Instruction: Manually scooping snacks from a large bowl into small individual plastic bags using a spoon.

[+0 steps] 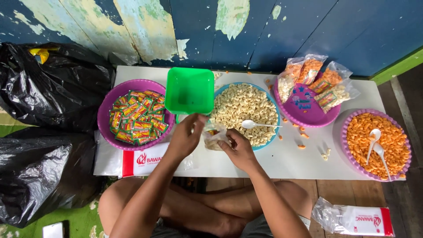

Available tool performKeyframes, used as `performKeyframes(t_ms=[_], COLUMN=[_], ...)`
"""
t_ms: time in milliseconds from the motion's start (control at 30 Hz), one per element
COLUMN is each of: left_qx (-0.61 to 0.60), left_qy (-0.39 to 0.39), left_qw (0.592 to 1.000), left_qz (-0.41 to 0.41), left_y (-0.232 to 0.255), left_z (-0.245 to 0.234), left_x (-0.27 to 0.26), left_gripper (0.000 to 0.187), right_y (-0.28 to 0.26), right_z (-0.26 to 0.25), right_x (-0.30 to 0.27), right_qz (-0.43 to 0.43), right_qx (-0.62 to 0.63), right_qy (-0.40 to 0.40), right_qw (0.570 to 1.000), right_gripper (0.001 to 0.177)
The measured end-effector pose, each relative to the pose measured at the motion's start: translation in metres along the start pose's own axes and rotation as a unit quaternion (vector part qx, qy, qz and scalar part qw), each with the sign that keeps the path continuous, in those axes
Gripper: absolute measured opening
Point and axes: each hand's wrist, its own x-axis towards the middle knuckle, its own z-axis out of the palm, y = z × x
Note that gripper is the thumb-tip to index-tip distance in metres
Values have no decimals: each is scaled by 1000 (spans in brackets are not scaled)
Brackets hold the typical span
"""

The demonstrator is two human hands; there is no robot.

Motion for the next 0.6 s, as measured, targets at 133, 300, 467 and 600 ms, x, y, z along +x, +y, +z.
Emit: performKeyframes(t_ms=[133,300,467,600], left_qx=[49,5,-1,-32], left_qy=[-13,-24,31,57], left_qw=[997,997,991,987], left_qz=[-53,-77,-129,-148], left_y=[-27,-15,-33,-47], left_z=[-1,-5,15,30], left_x=[-6,-17,-21,-26], left_gripper=[12,26,8,6], right_y=[0,3,-40,-24], right_z=[5,17,8,22], right_x=[3,2,-5,7], right_qz=[-15,-36,6,44], right_qx=[16,22,40,-77], right_qy=[-14,-22,-16,19], right_qw=[1000,999,999,996], right_gripper=[18,21,35,30])
